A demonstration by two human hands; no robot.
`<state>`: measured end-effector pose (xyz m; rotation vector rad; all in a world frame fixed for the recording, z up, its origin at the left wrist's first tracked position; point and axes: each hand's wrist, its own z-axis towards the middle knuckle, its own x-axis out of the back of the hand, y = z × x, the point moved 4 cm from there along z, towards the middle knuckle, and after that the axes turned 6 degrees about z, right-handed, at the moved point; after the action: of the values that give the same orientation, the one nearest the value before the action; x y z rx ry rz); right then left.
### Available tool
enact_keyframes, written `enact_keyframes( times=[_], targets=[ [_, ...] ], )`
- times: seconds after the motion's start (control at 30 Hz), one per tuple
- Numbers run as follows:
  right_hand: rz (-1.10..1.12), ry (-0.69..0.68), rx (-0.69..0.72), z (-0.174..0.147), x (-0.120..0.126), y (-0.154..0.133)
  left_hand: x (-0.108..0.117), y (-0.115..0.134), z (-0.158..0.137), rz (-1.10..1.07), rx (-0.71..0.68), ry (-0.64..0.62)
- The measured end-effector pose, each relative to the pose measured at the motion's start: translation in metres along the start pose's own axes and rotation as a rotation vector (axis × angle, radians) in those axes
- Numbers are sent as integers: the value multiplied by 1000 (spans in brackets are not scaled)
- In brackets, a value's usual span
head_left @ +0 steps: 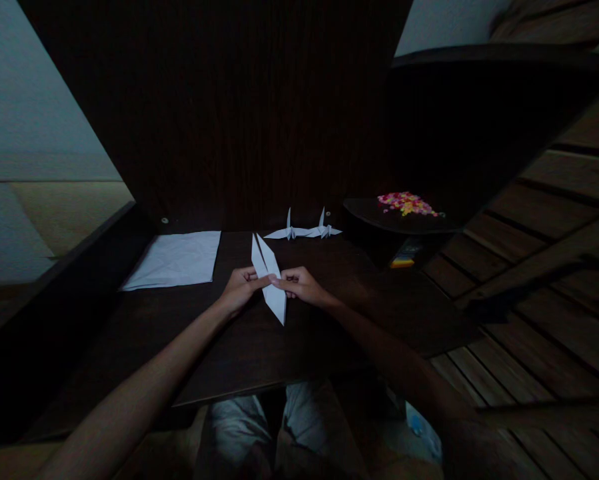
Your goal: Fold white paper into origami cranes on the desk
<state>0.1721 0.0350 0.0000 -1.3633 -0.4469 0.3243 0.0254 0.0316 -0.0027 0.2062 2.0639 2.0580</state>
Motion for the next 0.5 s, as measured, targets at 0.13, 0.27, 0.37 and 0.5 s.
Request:
enact_keyframes(
  times=[0.13,0.27,0.37,0.5],
  targets=[
    [-38,12,19,0,0,-1,3,-3,3,-12,11,17],
    [-40,47,34,2,4,-1,1,-4,3,-28,25,-11],
    [-29,56,33,3,6,1,1,-3,2,-31,45,-22],
    [4,72,12,5,8,7,0,-2,2,-13,45,-50]
  ],
)
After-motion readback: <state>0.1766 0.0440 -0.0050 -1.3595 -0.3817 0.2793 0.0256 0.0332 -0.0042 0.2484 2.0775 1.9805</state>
